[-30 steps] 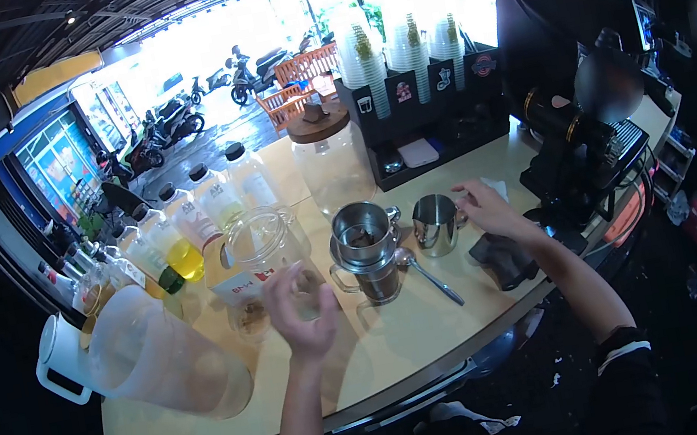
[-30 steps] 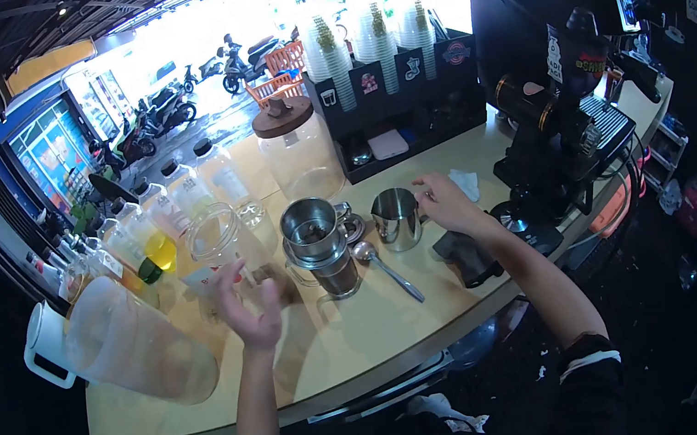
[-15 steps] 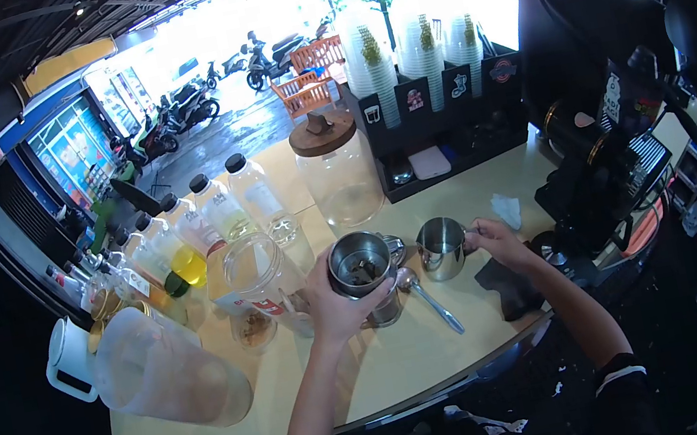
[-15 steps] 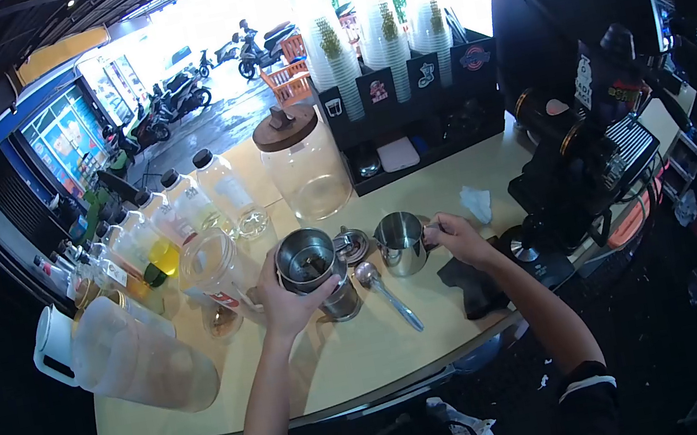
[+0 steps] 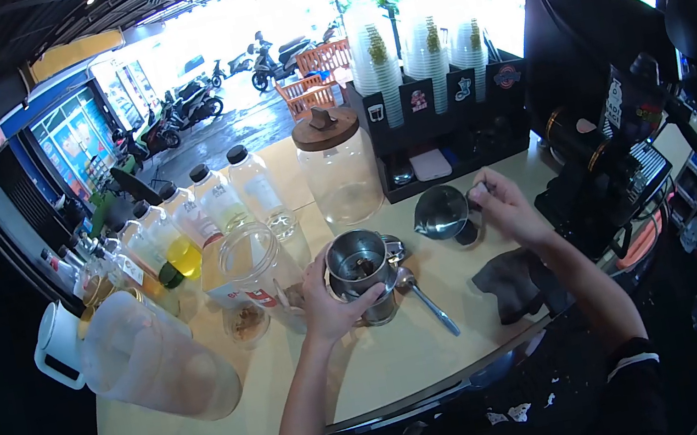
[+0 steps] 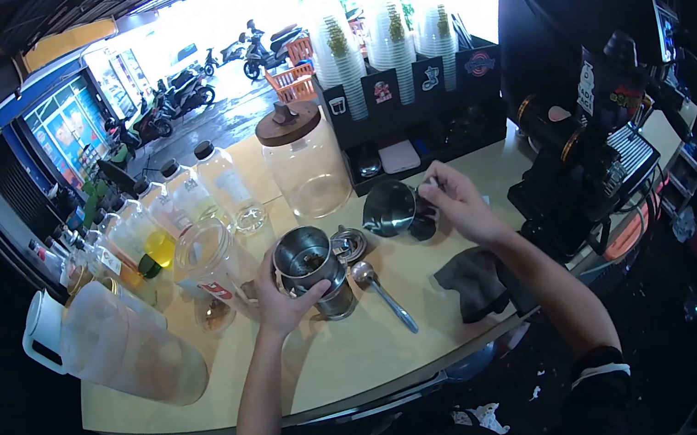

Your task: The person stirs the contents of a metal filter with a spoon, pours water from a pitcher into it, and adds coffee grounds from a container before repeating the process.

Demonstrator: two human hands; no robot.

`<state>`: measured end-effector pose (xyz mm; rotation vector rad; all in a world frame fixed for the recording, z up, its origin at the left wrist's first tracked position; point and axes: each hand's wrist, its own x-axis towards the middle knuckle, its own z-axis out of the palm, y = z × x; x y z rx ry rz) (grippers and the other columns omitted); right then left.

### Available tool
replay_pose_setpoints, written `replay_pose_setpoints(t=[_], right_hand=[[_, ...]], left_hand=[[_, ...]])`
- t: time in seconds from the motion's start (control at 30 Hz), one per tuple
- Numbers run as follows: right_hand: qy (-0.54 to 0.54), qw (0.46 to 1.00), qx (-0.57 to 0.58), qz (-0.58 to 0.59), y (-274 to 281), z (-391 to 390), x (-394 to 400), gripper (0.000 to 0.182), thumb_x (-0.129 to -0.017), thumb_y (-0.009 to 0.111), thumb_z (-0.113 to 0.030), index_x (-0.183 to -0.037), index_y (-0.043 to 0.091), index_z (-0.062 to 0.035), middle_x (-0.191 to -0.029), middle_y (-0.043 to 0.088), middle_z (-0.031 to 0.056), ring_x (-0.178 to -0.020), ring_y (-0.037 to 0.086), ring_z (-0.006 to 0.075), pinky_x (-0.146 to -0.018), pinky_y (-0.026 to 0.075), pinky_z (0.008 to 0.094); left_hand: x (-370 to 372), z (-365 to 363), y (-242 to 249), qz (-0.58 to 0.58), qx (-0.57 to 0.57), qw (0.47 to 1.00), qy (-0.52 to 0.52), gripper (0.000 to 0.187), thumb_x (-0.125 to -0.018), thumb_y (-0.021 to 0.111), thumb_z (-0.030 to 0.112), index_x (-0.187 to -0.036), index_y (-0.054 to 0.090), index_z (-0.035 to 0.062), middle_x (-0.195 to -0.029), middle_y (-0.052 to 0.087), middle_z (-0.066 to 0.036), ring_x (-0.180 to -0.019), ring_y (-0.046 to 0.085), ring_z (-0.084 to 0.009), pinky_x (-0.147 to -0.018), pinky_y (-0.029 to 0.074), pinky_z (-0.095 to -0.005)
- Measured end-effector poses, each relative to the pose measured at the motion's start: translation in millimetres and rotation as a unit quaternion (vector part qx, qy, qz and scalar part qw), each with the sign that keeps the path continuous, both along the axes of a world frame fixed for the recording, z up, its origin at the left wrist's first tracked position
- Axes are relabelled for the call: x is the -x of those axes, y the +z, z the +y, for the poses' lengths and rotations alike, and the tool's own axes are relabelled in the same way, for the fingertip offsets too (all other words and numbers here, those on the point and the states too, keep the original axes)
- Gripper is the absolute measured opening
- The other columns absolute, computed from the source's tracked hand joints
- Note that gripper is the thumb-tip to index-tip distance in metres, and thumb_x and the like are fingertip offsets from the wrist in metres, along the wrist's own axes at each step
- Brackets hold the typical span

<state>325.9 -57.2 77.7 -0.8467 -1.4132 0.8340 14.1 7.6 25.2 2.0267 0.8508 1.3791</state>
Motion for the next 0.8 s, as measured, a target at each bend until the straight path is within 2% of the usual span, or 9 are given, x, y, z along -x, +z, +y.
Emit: replay_pose_setpoints(t=[0.03, 0.13, 0.17, 0.27, 0.43, 0.5, 0.6, 0.7, 0.8], right_hand=[[-0.017, 0.999, 0.032, -0.03, 24.7, -9.9, 10.8, 0.012, -0.098, 0.05, -0.015, -0.089, 0.046, -0.0083, -0.078, 0.046, -0.0052, -0.075, 0.042, 0.0011, -0.068, 0.037, 0.0194], [-0.048, 0.996, 0.028, -0.072, 57.9, -10.8, 27.7, 0.012, -0.097, 0.052, -0.014, -0.088, 0.046, -0.0082, -0.076, 0.044, -0.0059, -0.073, 0.041, 0.0006, -0.065, 0.036, 0.0185], [-0.044, 0.995, -0.003, -0.091, 59.2, -2.8, 25.4, 0.014, -0.096, 0.053, -0.013, -0.087, 0.047, -0.0053, -0.078, 0.054, -0.0012, -0.073, 0.054, 0.0042, -0.068, 0.045, 0.0217], [-0.028, 0.996, -0.032, -0.081, 76.3, 3.0, 44.4, 0.014, -0.096, 0.054, -0.013, -0.087, 0.047, -0.0052, -0.075, 0.053, -0.0022, -0.071, 0.054, 0.0037, -0.068, 0.045, 0.0209], [0.028, 0.996, -0.018, -0.084, 87.7, 25.7, 59.4, 0.014, -0.092, 0.058, -0.006, -0.086, 0.046, -0.0044, -0.072, 0.051, -0.0025, -0.065, 0.05, 0.0001, -0.06, 0.045, 0.0179], [0.04, 0.992, -0.008, -0.122, 93.9, 29.2, 66.0, 0.015, -0.091, 0.058, -0.004, -0.084, 0.045, -0.004, -0.074, 0.054, -0.001, -0.066, 0.053, 0.0004, -0.06, 0.048, 0.0179], [0.065, 0.992, 0.007, -0.111, 105.8, 23.5, 82.6, 0.011, -0.09, 0.058, -0.004, -0.086, 0.048, -0.0022, -0.077, 0.057, 0.0005, -0.071, 0.059, 0.0028, -0.064, 0.052, 0.0198], [0.054, 0.988, -0.003, -0.144, 109.4, 24.9, 87.3, 0.022, -0.089, 0.063, -0.007, -0.083, 0.042, -0.0062, -0.075, 0.051, -0.0028, -0.069, 0.051, -0.0001, -0.061, 0.046, 0.0165], [0.055, 0.988, 0.025, -0.142, 112.6, 22.7, 93.2, 0.023, -0.088, 0.063, -0.006, -0.081, 0.041, -0.0058, -0.076, 0.047, -0.0035, -0.07, 0.048, -0.0006, -0.061, 0.044, 0.0171]], left_hand=[[1.0, 0.1, -1.8, 0.008, -0.008, 1.0, 0.004, 0.086, -0.056, 0.087, 0.04, -0.125, 0.052, 0.0049, -0.114, 0.06, -0.013, -0.11, 0.055, -0.0305, -0.098, 0.041, -0.0439], [2.9, -1.0, 3.2, 0.023, -0.013, 1.0, -0.004, 0.085, -0.058, 0.086, 0.041, -0.126, 0.051, 0.0051, -0.115, 0.06, -0.013, -0.111, 0.054, -0.0309, -0.098, 0.04, -0.0443], [3.4, -0.3, -0.1, 0.032, -0.024, 0.999, 0.01, 0.086, -0.058, 0.086, 0.042, -0.127, 0.05, 0.005, -0.115, 0.06, -0.013, -0.11, 0.054, -0.0307, -0.098, 0.04, -0.0441], [5.3, -1.4, -7.7, 0.048, -0.023, 0.998, 0.022, 0.086, -0.058, 0.086, 0.041, -0.127, 0.049, 0.0042, -0.115, 0.059, -0.014, -0.109, 0.055, -0.0295, -0.097, 0.041, -0.0427], [1.5, -0.2, -12.7, 0.002, -0.013, 1.0, -0.001, 0.085, -0.06, 0.086, 0.038, -0.128, 0.048, 0.0031, -0.114, 0.059, -0.015, -0.108, 0.057, -0.0288, -0.094, 0.046, -0.0402], [1.8, 0.3, -16.3, -0.008, -0.002, 1.0, -0.003, 0.086, -0.06, 0.087, 0.037, -0.128, 0.048, 0.0028, -0.114, 0.059, -0.015, -0.108, 0.058, -0.0285, -0.093, 0.046, -0.0399], [2.0, 2.8, -18.5, -0.005, -0.009, 1.0, -0.004, 0.086, -0.06, 0.087, 0.036, -0.128, 0.047, 0.002, -0.115, 0.059, -0.015, -0.109, 0.057, -0.028, -0.093, 0.046, -0.0394], [2.5, 2.8, -17.3, -0.003, -0.021, 1.0, -0.009, 0.087, -0.06, 0.087, 0.036, -0.128, 0.047, 0.0013, -0.115, 0.059, -0.016, -0.108, 0.058, -0.0277, -0.093, 0.046, -0.0389], [2.1, 2.5, -16.5, -0.013, -0.01, 1.0, -0.016, 0.087, -0.059, 0.087, 0.036, -0.128, 0.047, 0.0011, -0.116, 0.059, -0.015, -0.108, 0.058, -0.0278, -0.093, 0.046, -0.039]])
